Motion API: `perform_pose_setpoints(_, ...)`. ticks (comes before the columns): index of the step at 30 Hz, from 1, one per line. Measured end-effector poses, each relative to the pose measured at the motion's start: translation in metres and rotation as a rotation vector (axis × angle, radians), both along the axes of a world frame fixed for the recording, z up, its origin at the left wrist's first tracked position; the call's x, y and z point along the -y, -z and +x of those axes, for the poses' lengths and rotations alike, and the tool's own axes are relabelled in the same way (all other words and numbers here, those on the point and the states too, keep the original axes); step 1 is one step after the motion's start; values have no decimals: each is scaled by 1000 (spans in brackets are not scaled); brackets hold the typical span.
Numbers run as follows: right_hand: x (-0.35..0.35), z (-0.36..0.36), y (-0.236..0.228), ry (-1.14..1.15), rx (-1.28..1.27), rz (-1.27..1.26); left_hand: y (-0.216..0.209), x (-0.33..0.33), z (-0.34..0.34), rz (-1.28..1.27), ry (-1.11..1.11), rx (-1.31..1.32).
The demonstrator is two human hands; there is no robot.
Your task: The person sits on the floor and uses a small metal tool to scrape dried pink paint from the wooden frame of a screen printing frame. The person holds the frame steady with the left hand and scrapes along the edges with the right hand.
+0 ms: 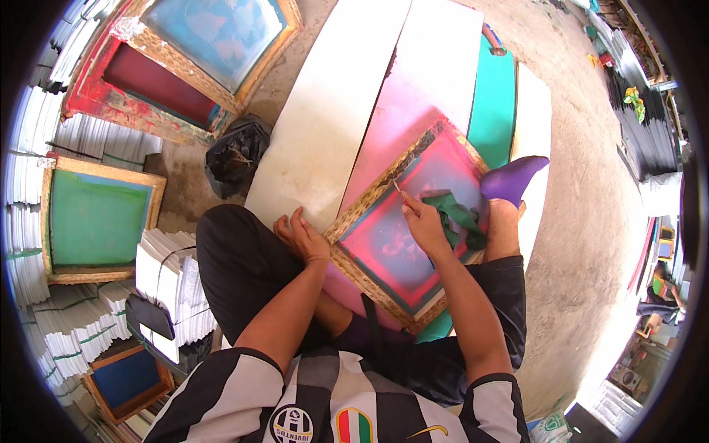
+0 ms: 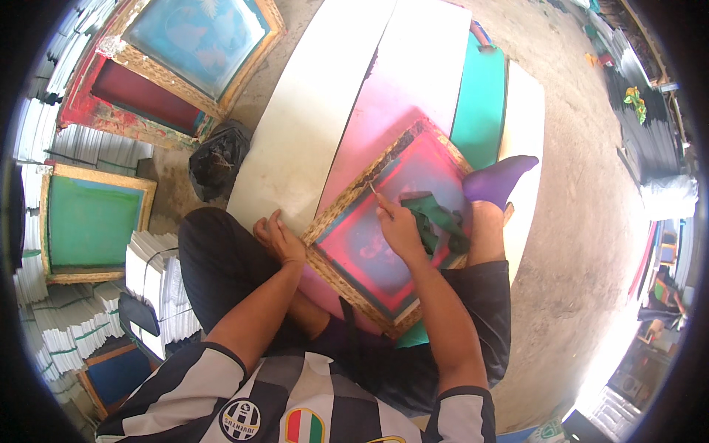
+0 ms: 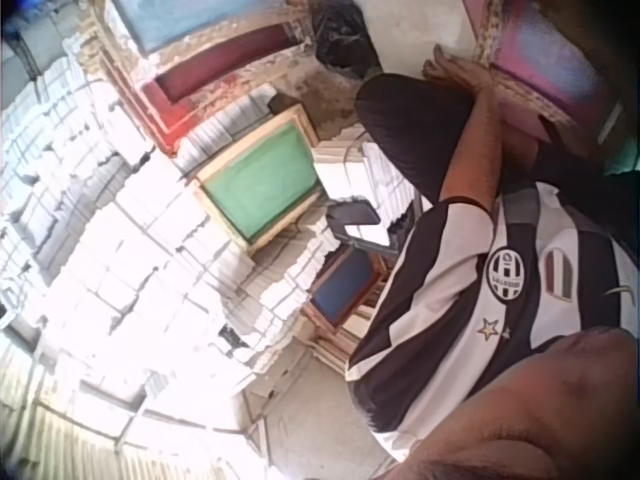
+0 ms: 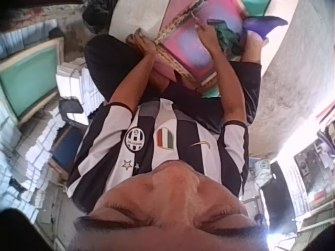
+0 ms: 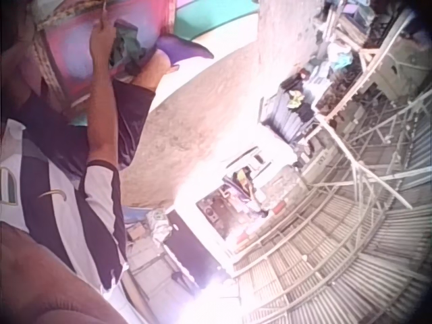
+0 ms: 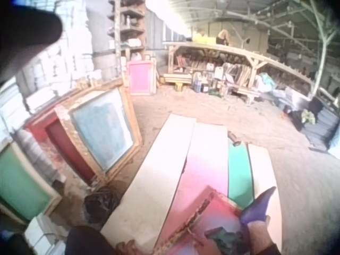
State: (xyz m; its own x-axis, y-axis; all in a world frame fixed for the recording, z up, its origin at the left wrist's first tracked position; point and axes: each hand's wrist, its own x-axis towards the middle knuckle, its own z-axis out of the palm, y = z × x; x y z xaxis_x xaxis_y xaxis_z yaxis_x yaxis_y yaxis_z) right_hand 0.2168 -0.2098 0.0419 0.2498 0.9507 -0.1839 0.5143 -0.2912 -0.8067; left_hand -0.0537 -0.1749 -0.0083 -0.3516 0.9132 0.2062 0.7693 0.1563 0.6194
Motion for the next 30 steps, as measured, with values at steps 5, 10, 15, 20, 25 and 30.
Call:
perform_pose_setpoints(5,-7,-25,-41,-134,502,-256,5,0,-11,-14,-16,2)
perform_pose_setpoints(10,4,-6,-3,-19,149,-48,6,-1,-1,20,21,-13)
perform_pose_setpoints(15,2,-13,-16,-77,300,-143,9,1,-12,-2,-5,28)
perform_pose_setpoints(20,2,-11,-12,-34,221,-135,4,-1,-7,-19,-2,-4)
perform_pose_setpoints(25,3,17,34,8,-256,112,4,-1,-1,-31,5,31)
perform_pose_setpoints(30,1,6,-14,-53,142,-46,5,-1,-9,-26,2,15)
